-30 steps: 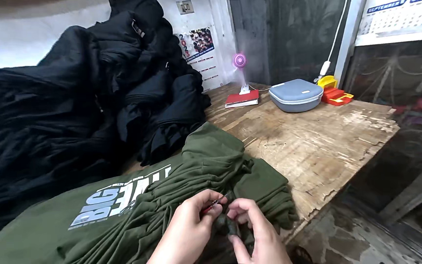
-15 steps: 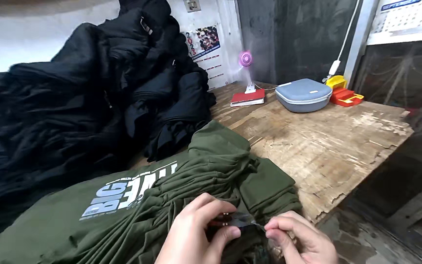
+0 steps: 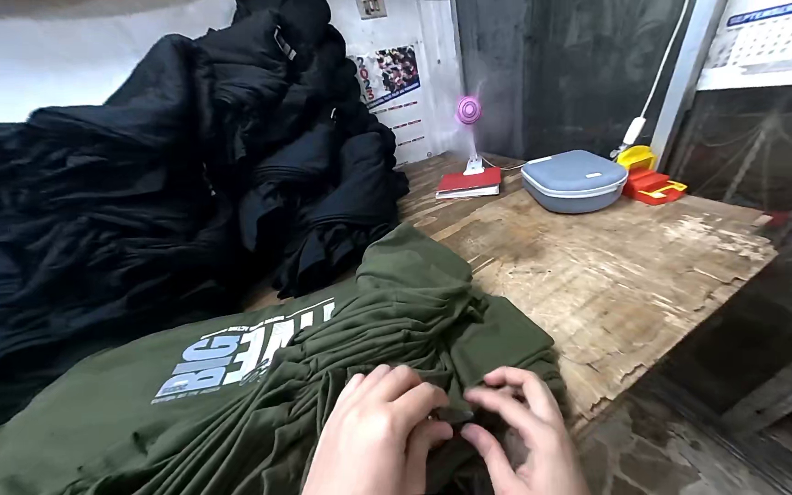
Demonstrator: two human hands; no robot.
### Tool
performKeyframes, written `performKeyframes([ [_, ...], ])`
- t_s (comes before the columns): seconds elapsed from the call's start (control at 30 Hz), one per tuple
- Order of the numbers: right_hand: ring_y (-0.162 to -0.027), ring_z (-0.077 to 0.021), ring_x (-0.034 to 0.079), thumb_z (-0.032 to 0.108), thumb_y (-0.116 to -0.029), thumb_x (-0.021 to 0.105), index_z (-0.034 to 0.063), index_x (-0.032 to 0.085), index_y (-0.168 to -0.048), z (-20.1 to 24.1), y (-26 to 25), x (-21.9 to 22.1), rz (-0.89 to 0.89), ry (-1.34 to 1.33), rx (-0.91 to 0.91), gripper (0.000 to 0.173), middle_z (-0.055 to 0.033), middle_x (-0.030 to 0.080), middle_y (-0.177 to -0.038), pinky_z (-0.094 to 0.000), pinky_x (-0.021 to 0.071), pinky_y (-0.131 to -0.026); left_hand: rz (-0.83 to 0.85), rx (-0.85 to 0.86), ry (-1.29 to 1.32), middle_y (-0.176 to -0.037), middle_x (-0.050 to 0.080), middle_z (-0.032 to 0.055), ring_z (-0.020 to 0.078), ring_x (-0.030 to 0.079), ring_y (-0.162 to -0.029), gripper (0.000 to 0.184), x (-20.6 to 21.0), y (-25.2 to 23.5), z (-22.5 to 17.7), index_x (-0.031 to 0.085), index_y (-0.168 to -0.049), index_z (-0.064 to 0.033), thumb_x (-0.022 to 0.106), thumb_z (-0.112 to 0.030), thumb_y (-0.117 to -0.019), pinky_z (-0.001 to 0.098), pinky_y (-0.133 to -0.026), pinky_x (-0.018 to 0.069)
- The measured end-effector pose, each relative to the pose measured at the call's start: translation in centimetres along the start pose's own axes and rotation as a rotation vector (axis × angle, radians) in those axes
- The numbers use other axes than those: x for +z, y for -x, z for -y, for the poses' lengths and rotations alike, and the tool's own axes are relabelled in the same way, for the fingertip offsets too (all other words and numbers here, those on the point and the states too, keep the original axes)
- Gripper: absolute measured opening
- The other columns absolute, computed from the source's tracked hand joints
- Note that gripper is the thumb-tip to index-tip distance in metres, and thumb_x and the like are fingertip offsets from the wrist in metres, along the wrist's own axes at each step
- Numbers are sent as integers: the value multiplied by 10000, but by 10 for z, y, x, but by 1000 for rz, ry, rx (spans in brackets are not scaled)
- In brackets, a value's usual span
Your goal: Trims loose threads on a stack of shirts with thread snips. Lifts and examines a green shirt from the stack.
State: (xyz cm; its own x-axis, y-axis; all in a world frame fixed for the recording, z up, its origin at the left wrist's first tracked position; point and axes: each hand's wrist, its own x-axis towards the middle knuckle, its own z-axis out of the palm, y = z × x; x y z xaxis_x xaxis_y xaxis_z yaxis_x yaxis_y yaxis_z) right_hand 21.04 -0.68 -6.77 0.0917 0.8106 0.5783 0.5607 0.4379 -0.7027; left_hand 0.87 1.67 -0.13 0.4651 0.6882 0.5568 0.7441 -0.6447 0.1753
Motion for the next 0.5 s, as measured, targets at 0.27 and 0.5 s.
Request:
performKeyframes([
  [0.27,-1007,-70,594,239,-888,820,203,817,-869,-2,13,-22,-143,-109,-127,41,1,667,-987,-228,496,-875,-13,103,25,-1008,706,-2,184,645,-933,206,-15,1,3,771,-1112,-244,702,-366,-960,408,-810,477],
  [0.5,-995,-158,648,273,-905,776,162,810,-823,4,14,-32,156,-150,-161,142,-16,735,-956,-416,476,-946,-38,173,-73,-949,707,-42,177,639,-898,168,9,-7,-1,771,-1002,-251,634,-348,-993,406,-785,473],
])
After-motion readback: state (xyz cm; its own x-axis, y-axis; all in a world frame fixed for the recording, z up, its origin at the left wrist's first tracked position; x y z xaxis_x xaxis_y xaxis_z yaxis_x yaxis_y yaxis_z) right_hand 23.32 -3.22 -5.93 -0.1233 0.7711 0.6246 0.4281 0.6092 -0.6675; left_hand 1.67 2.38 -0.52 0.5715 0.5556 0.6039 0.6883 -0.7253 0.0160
